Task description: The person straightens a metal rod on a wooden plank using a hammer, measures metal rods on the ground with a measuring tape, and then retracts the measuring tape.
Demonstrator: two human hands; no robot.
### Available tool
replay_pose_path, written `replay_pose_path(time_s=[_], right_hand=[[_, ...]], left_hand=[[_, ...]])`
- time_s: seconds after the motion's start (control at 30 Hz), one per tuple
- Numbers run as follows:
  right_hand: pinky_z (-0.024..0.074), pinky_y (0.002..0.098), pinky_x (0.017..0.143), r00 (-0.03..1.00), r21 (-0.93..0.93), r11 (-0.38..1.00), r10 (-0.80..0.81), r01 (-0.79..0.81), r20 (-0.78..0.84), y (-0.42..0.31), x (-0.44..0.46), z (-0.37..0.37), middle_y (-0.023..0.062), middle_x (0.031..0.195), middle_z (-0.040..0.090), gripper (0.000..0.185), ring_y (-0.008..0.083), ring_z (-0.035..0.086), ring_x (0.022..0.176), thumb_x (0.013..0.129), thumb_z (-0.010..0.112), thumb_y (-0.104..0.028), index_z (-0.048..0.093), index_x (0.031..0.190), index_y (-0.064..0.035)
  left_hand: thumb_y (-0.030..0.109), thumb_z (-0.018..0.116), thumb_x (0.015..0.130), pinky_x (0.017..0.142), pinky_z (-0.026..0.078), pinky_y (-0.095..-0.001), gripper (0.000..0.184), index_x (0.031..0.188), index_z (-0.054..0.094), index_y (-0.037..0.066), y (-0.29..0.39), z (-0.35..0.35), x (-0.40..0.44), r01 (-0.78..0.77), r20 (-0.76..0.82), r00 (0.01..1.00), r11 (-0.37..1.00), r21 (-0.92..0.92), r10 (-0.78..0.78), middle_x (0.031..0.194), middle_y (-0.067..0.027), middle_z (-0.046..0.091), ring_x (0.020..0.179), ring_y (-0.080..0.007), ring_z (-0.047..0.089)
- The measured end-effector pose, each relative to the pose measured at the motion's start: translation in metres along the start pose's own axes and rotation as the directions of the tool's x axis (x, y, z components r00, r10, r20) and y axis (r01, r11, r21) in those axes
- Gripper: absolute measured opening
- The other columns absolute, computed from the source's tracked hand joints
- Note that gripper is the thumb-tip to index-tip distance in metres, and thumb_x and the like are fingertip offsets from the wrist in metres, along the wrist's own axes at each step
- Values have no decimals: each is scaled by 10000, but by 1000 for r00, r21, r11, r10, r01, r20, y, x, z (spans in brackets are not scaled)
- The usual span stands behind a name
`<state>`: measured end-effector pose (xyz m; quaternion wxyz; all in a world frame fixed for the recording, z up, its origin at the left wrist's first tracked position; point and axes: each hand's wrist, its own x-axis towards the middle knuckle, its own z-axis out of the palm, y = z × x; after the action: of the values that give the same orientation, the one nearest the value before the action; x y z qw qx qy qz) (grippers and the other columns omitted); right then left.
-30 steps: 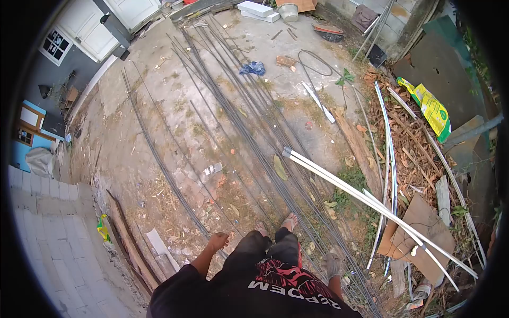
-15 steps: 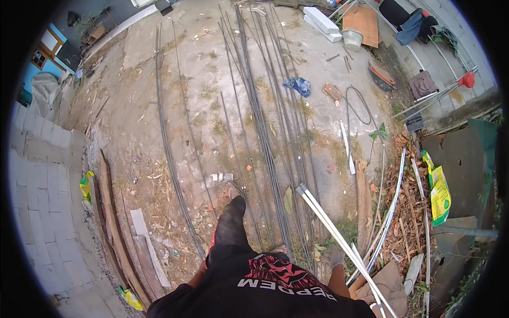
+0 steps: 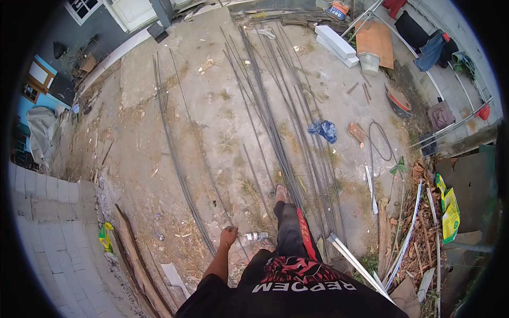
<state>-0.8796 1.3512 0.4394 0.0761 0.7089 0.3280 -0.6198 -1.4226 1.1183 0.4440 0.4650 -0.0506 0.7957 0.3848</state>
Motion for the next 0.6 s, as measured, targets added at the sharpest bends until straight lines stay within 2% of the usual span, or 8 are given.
replay_pose_path(time_s=[0.03,0.17,0.23,0.27,0.37,0.4,0.5,0.6], right_hand=[[475,350,454,1000,13,1000,5,-5,5,-32,6,18,69,710,618,127,203,599,528,854,622,-188,651,890,-70],[490,356,497,949,-393,864,-292,314,115,-210,46,64,76,784,648,111,192,634,616,870,623,-175,632,937,-87],[529,494,663,981,-256,947,191,-195,-40,-258,105,91,95,830,684,285,328,670,755,897,598,-397,680,976,-136],[505,450,618,978,-189,959,208,-209,-27,-311,120,103,80,797,654,232,293,647,707,911,596,-363,655,946,-141],[434,318,484,927,380,915,-250,132,280,-492,169,141,35,697,567,143,191,576,564,953,589,-260,580,856,-155],[411,262,482,898,-19,902,-426,430,105,-595,103,177,-12,698,549,156,119,548,561,958,620,-241,577,823,-176],[413,202,556,690,186,693,-718,696,92,-769,89,229,-72,742,545,91,34,521,649,962,645,-218,661,928,-136],[445,259,631,574,-77,576,-817,814,-44,-905,25,279,-23,784,577,167,79,529,701,942,606,-195,653,881,-47]], left_hand=[[350,609,978,613,541,-315,406,1097,661,-35,37,-7,21,-150,58,988,987,52,146,842,-124,711,756,-203,704],[385,632,964,638,537,-303,432,1117,663,-18,145,-42,75,-6,28,1000,999,-43,7,908,-135,723,774,-197,705],[366,619,972,641,540,-315,410,1120,656,-14,162,-63,91,68,-92,992,981,-180,-85,928,-131,725,775,-207,706],[354,610,975,645,542,-324,401,1133,652,-12,170,-74,94,122,-99,985,973,-195,-143,930,-130,725,776,-210,706],[331,595,978,674,551,-372,382,1166,652,4,192,-99,89,242,-80,962,950,-198,-262,950,-135,722,786,-238,701],[328,601,972,681,552,-370,385,1168,653,1,197,-108,93,256,-74,960,955,-148,-269,947,-136,723,786,-238,702],[320,619,955,704,555,-363,394,1173,655,-7,216,-122,126,206,-69,978,967,150,-198,939,-138,724,785,-238,703],[311,636,939,726,559,-356,405,1178,657,-15,254,-134,188,149,-22,989,941,303,-149,932,-141,725,784,-238,703]])
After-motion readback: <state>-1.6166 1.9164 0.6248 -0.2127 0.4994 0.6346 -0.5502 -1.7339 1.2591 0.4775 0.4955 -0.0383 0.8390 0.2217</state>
